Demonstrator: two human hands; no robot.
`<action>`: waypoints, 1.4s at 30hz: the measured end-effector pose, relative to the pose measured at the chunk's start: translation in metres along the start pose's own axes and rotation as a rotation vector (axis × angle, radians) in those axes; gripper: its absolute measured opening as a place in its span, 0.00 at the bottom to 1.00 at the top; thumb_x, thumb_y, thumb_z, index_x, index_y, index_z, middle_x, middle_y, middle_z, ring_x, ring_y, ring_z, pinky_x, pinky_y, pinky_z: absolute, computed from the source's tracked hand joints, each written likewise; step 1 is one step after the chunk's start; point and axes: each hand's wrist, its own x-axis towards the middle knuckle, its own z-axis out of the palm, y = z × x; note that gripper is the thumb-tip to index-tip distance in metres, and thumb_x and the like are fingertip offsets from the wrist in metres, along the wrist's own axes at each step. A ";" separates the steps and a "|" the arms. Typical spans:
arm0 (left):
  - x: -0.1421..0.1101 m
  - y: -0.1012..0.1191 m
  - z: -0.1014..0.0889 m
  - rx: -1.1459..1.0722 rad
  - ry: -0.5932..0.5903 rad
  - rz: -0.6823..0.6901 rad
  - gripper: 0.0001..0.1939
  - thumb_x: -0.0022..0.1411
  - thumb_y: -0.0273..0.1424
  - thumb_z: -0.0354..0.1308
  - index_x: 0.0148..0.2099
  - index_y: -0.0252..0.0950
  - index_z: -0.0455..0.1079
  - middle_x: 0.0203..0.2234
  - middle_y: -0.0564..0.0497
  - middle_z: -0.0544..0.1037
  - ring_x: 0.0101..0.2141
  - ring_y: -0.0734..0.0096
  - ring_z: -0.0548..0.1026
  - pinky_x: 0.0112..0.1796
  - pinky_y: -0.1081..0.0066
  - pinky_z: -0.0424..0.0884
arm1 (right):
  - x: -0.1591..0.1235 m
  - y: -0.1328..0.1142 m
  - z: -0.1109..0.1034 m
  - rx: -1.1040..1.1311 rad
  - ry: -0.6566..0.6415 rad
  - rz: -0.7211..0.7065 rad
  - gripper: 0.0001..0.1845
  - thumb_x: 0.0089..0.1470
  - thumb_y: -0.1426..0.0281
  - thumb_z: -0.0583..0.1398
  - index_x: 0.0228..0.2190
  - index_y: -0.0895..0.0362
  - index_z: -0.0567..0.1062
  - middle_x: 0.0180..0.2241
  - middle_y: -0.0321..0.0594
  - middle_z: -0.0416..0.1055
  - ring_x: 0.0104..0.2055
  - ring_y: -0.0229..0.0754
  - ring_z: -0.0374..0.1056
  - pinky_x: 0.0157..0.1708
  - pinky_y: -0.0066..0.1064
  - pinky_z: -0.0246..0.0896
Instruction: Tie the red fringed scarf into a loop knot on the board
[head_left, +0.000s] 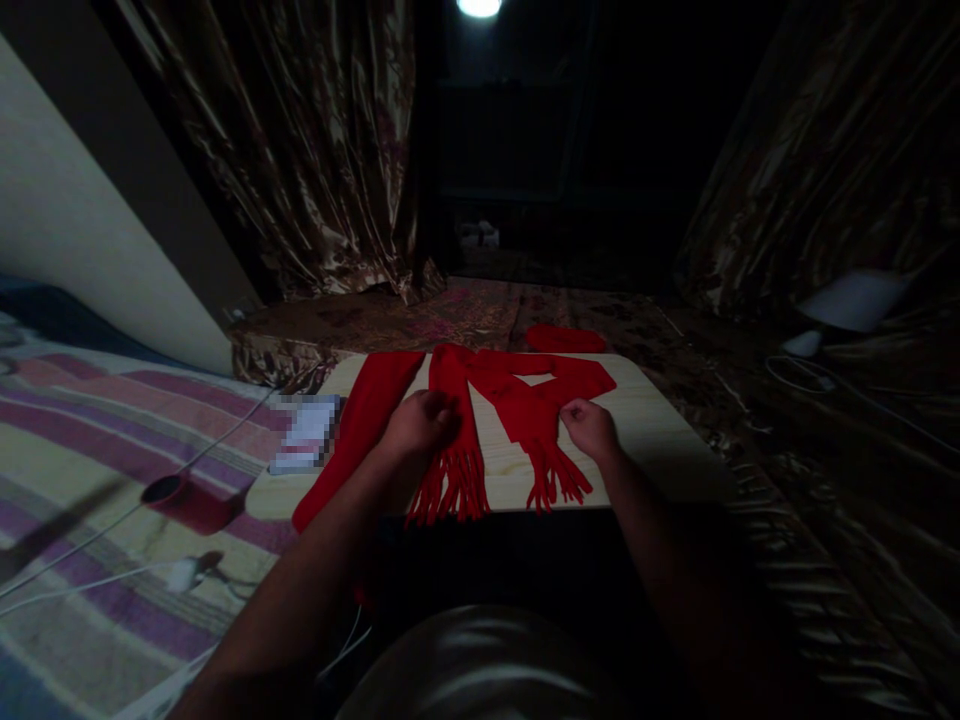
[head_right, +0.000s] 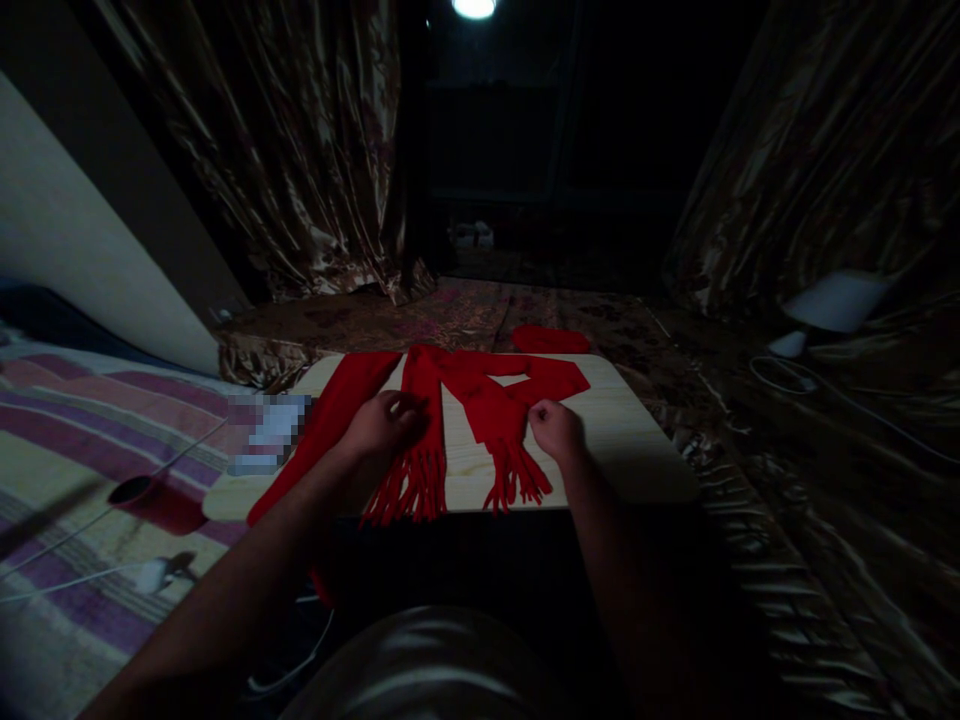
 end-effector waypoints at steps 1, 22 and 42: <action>0.002 0.001 0.001 0.032 -0.013 0.108 0.28 0.65 0.42 0.55 0.63 0.36 0.68 0.60 0.39 0.71 0.59 0.55 0.69 0.56 0.63 0.65 | 0.000 0.000 0.000 0.002 -0.002 0.000 0.09 0.53 0.64 0.58 0.28 0.51 0.78 0.25 0.34 0.76 0.27 0.39 0.70 0.31 0.28 0.61; 0.025 0.022 0.040 0.274 -0.310 0.168 0.40 0.63 0.61 0.42 0.73 0.53 0.48 0.72 0.50 0.44 0.70 0.44 0.41 0.63 0.37 0.39 | -0.002 -0.005 -0.003 0.001 0.006 -0.015 0.10 0.54 0.64 0.57 0.29 0.52 0.79 0.28 0.36 0.78 0.30 0.41 0.72 0.32 0.28 0.61; 0.024 0.005 0.038 0.129 0.057 0.062 0.27 0.70 0.41 0.44 0.66 0.39 0.63 0.66 0.41 0.64 0.66 0.53 0.58 0.63 0.50 0.54 | -0.002 -0.001 -0.002 0.036 -0.004 -0.008 0.10 0.54 0.63 0.57 0.27 0.51 0.77 0.26 0.35 0.77 0.28 0.40 0.71 0.31 0.28 0.61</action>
